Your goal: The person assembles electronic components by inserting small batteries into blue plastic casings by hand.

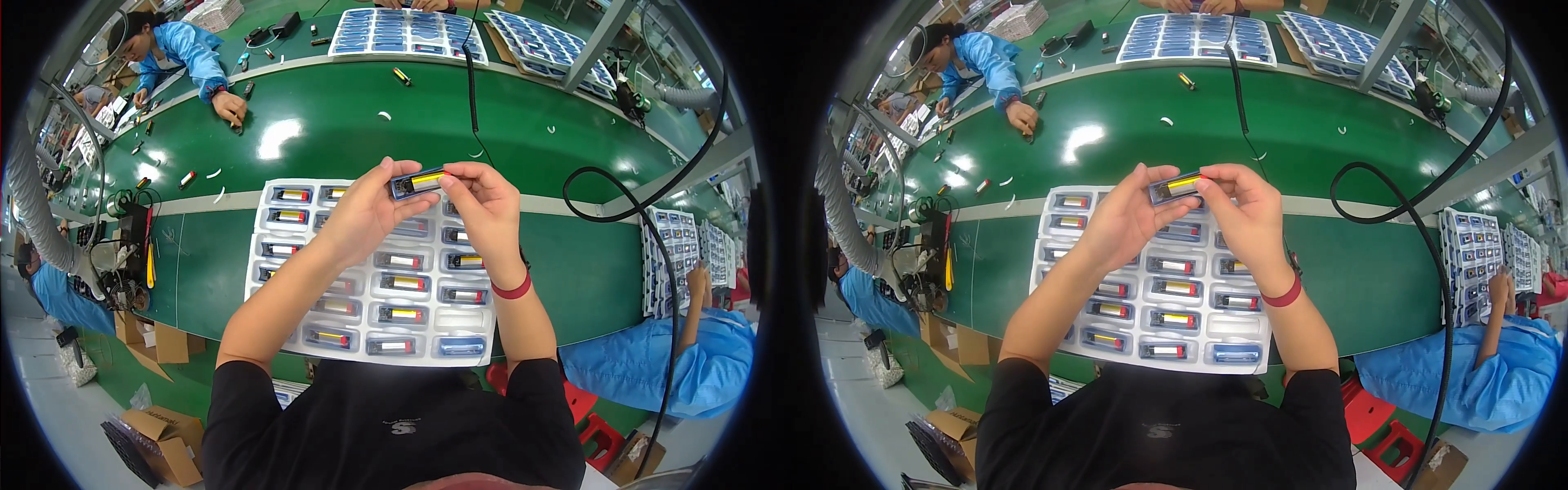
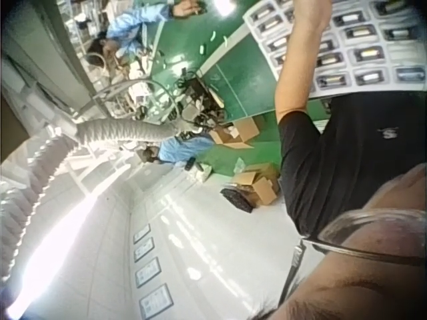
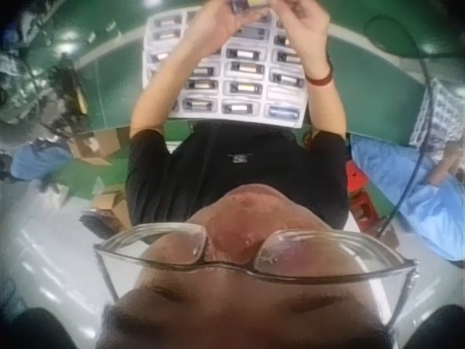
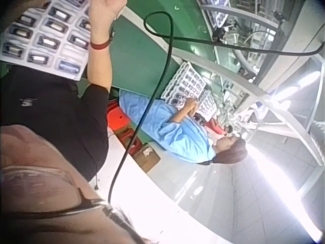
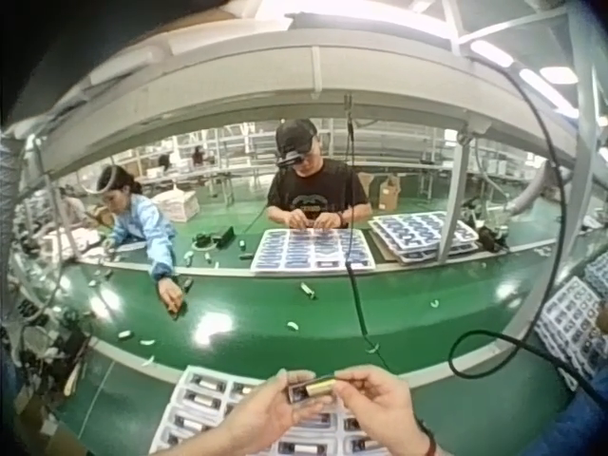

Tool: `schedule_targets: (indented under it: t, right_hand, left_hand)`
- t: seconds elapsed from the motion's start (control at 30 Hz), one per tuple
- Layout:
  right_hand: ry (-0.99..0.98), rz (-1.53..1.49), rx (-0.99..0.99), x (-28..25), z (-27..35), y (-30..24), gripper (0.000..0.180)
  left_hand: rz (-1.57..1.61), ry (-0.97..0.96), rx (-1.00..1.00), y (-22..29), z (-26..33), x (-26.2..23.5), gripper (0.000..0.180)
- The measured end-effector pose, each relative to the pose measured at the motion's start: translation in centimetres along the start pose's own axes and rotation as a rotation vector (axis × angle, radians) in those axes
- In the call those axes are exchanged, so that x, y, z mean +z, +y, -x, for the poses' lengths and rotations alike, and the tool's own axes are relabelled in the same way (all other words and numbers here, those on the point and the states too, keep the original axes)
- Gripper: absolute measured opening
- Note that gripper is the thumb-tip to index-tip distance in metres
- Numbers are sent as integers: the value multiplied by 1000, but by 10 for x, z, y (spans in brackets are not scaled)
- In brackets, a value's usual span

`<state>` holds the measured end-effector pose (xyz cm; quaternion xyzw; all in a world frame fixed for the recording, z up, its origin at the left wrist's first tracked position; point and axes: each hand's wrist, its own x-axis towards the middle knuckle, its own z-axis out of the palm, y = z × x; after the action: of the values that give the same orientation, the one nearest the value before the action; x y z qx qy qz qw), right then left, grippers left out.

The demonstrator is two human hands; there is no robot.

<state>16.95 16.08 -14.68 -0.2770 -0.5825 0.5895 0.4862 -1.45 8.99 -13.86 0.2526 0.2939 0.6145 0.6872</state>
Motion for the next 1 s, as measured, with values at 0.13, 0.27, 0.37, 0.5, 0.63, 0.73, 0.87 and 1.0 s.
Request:
schedule_targets:
  t: [0.13,0.27,0.37,0.5,0.63,0.73,0.87,1.0]
  right_hand:
    - [-31,83,-11,-4,-2,3,18]
    - [-51,116,-14,-4,-3,2,17]
    - [-53,53,54,-5,-3,1,17]
    - [-53,33,100,-6,-5,2,17]
    - [-36,197,0,-4,-3,8,17]
    - [-61,192,-14,-5,-4,4,17]
    - [-91,69,95,-9,-9,3,17]
    - [-52,154,61,-3,-6,6,15]
  left_hand:
    - [-4,-16,25,-2,-3,-1,47]
    - [-18,-12,43,-5,-4,-4,47]
    - [-21,5,52,-7,-5,-5,47]
    - [-6,-8,38,-10,-5,-8,47]
    - [0,-1,28,-12,-7,-5,46]
    - [-9,1,39,-8,-7,-4,47]
    - [-73,-5,66,-6,-8,-2,47]
    - [-88,-4,67,-10,-7,-3,46]
